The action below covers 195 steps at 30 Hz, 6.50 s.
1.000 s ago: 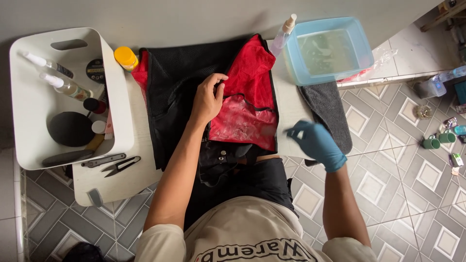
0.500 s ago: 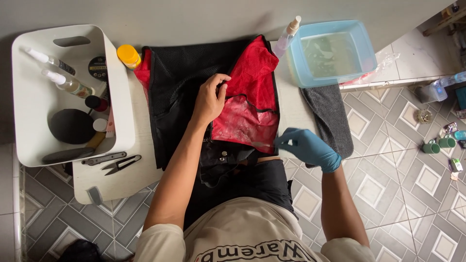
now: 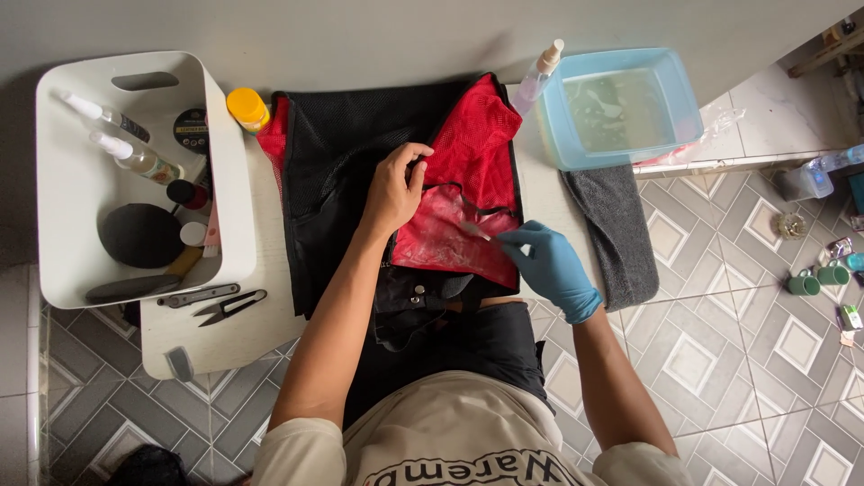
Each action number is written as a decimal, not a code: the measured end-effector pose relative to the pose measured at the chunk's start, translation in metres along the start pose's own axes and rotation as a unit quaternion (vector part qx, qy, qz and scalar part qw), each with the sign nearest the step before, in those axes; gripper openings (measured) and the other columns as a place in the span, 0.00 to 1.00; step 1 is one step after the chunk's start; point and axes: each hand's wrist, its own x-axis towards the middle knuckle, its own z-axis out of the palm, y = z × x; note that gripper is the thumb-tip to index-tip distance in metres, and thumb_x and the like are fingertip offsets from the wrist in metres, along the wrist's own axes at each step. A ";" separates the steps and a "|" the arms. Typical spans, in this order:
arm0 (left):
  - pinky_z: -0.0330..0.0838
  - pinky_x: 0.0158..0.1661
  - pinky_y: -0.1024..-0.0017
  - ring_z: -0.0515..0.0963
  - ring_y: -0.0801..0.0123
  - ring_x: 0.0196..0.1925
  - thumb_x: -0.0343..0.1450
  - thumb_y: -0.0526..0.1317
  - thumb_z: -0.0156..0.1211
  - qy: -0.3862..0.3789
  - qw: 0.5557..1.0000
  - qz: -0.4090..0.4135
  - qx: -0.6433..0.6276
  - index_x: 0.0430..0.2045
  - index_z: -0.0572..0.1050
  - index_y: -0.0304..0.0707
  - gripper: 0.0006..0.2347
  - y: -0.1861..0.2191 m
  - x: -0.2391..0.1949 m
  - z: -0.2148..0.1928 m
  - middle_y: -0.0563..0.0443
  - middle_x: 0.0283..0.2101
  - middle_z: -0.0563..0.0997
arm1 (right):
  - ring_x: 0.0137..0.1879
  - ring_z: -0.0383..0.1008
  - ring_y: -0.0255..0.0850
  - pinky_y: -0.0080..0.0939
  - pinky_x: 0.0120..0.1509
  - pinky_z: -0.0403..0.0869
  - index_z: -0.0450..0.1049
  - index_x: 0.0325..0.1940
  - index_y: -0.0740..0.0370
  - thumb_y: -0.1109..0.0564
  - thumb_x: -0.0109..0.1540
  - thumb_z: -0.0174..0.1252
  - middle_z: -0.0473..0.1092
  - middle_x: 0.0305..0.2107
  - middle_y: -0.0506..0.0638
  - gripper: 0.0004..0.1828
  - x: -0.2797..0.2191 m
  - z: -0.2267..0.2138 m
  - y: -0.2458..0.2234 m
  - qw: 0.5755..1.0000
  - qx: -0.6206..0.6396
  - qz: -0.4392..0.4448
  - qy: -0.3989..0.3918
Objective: Cleaning or applying treatment to a red fabric component using a brush and liquid solution.
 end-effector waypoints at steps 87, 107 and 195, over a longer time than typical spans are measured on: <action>0.81 0.40 0.67 0.83 0.59 0.39 0.73 0.33 0.60 -0.019 0.980 -0.131 -0.152 0.41 0.79 0.35 0.06 -0.018 0.003 -0.012 0.39 0.34 0.84 | 0.45 0.79 0.50 0.50 0.49 0.77 0.83 0.47 0.39 0.49 0.64 0.61 0.74 0.38 0.48 0.09 0.054 0.042 -0.045 0.994 -0.052 -0.088 -0.030; 0.81 0.41 0.66 0.83 0.57 0.40 0.73 0.33 0.59 -0.026 0.981 -0.133 -0.138 0.42 0.78 0.35 0.06 -0.012 0.001 -0.014 0.38 0.35 0.83 | 0.47 0.78 0.62 0.60 0.52 0.77 0.83 0.43 0.49 0.51 0.58 0.63 0.78 0.39 0.55 0.10 0.025 0.020 -0.084 0.975 -0.006 -0.125 -0.184; 0.83 0.29 0.65 0.85 0.50 0.30 0.72 0.31 0.58 0.005 0.989 -0.098 -0.107 0.41 0.78 0.37 0.06 -0.020 0.003 -0.004 0.36 0.34 0.82 | 0.64 0.68 0.68 0.64 0.68 0.68 0.58 0.73 0.70 0.57 0.62 0.61 0.67 0.60 0.72 0.37 0.049 0.057 -0.053 0.953 -0.069 -0.289 0.062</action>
